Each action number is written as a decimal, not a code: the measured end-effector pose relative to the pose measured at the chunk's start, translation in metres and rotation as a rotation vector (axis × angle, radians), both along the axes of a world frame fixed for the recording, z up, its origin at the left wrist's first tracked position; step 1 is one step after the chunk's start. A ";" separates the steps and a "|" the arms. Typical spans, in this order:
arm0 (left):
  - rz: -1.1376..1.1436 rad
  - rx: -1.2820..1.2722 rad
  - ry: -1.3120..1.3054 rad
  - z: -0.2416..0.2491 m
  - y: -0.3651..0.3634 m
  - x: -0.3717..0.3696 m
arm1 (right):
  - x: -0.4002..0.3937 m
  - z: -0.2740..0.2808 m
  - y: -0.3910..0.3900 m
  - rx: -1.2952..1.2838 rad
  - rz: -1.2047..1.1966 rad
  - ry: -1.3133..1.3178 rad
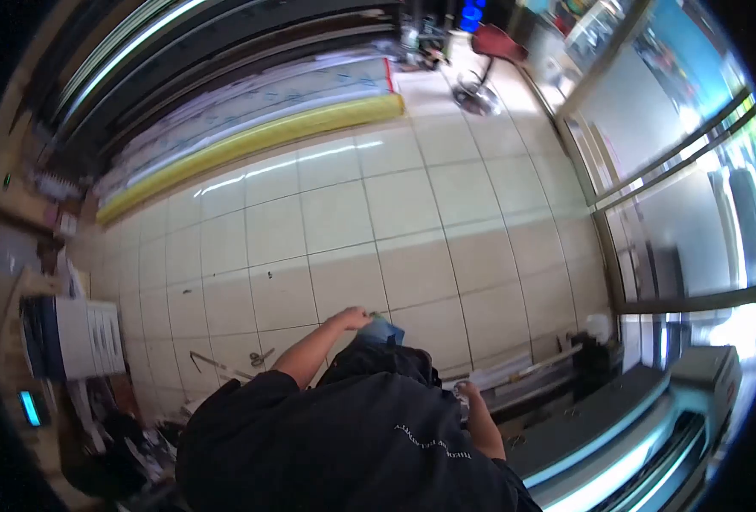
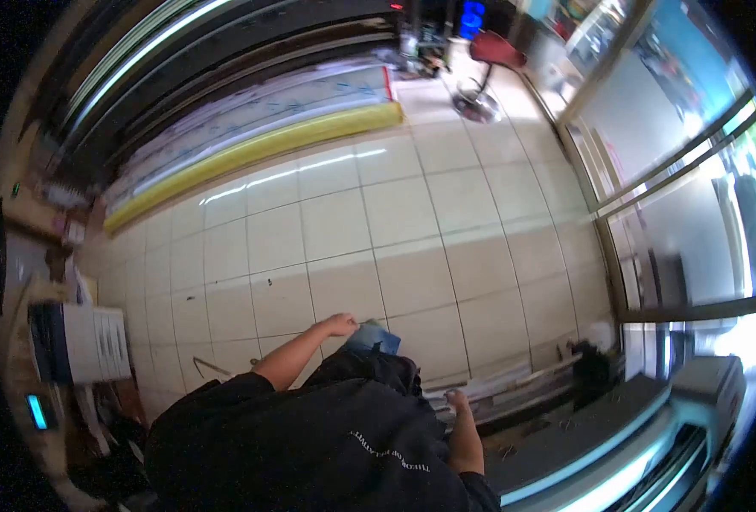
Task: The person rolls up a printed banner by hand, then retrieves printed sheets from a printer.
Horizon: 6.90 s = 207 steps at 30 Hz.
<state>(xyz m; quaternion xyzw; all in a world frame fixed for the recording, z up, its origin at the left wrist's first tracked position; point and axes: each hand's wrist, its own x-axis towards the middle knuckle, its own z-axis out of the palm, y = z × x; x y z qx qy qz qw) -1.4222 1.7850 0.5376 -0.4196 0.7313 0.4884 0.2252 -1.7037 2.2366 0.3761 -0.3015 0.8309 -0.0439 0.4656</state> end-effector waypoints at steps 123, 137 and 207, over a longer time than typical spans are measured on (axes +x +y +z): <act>1.144 -1.323 1.006 0.443 -0.908 1.364 | 1.556 0.583 -1.467 -0.301 1.083 -2.379; 2.277 -1.236 0.415 0.305 -0.966 1.747 | 1.969 0.509 -1.595 -0.094 1.091 -1.829; 1.396 -0.764 0.302 0.261 -1.621 3.335 | 3.401 0.404 -2.288 -0.660 1.436 -0.760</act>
